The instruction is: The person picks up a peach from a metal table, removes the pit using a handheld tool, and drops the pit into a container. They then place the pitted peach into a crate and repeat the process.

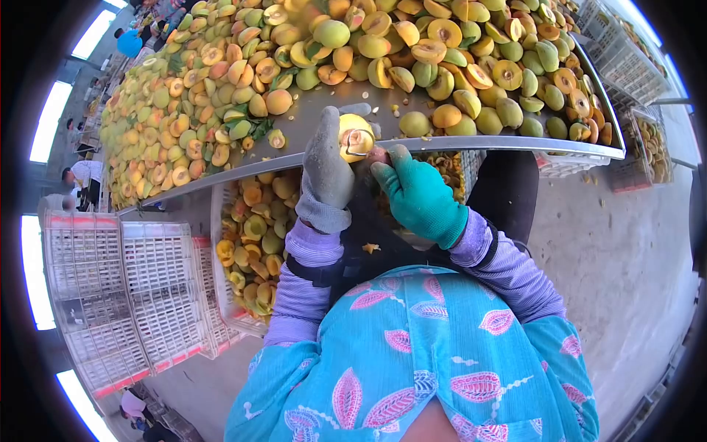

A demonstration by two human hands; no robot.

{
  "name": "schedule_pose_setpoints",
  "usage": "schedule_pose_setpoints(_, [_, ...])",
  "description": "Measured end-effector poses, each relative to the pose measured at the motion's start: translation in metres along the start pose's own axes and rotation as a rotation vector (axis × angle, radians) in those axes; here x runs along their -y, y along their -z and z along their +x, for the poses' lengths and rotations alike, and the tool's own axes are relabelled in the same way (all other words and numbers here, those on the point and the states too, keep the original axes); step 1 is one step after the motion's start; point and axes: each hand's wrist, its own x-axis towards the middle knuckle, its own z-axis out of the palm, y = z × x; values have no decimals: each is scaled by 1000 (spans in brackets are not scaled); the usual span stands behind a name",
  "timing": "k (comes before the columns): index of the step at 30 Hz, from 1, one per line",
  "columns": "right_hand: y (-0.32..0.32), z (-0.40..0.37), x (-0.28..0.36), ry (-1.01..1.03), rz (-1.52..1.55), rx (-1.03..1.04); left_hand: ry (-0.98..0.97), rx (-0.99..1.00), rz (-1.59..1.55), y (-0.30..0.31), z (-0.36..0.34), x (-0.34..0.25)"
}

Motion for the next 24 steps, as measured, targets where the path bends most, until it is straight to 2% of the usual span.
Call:
schedule_pose_setpoints(4, [-5, 0, 6, -40, 95, -26, -273, -89, 395, 2, 4, 20])
schedule_pose_setpoints(7, [-9, -1, 9, -75, 175, -10, 111, -85, -314, -3, -2, 11])
schedule_pose_setpoints(9, [-17, -3, 3, -105, 265, 26, 74, -100, -285, -3, -3, 20])
schedule_pose_setpoints(12, [-34, -5, 0, -70, 420, -45, 32, -109, -280, -6, -7, 18])
schedule_pose_setpoints(13, [-34, -5, 2, -151, 496, 9, 17, -109, -284, -7, -7, 16])
schedule_pose_setpoints(15, [-30, -8, 11, -319, 652, 117, -60, -66, -95, -4, -8, 19])
schedule_pose_setpoints(16, [-25, -8, 16, -450, 833, 219, -98, -45, 0, -2, -8, 20])
schedule_pose_setpoints(18, [-13, -9, 24, -717, 1191, 435, 68, -13, -287, -2, -11, 14])
schedule_pose_setpoints(21, [-19, -13, 3, -701, 2226, 859, 243, 104, -568, 0, -8, 12])
schedule_pose_setpoints(22, [-18, -14, -1, -690, 2285, 864, 295, 155, -639, 0, -8, 12])
schedule_pose_setpoints(24, [-1, -23, -3, -717, 2101, 771, 477, -20, -676, -8, -6, 5])
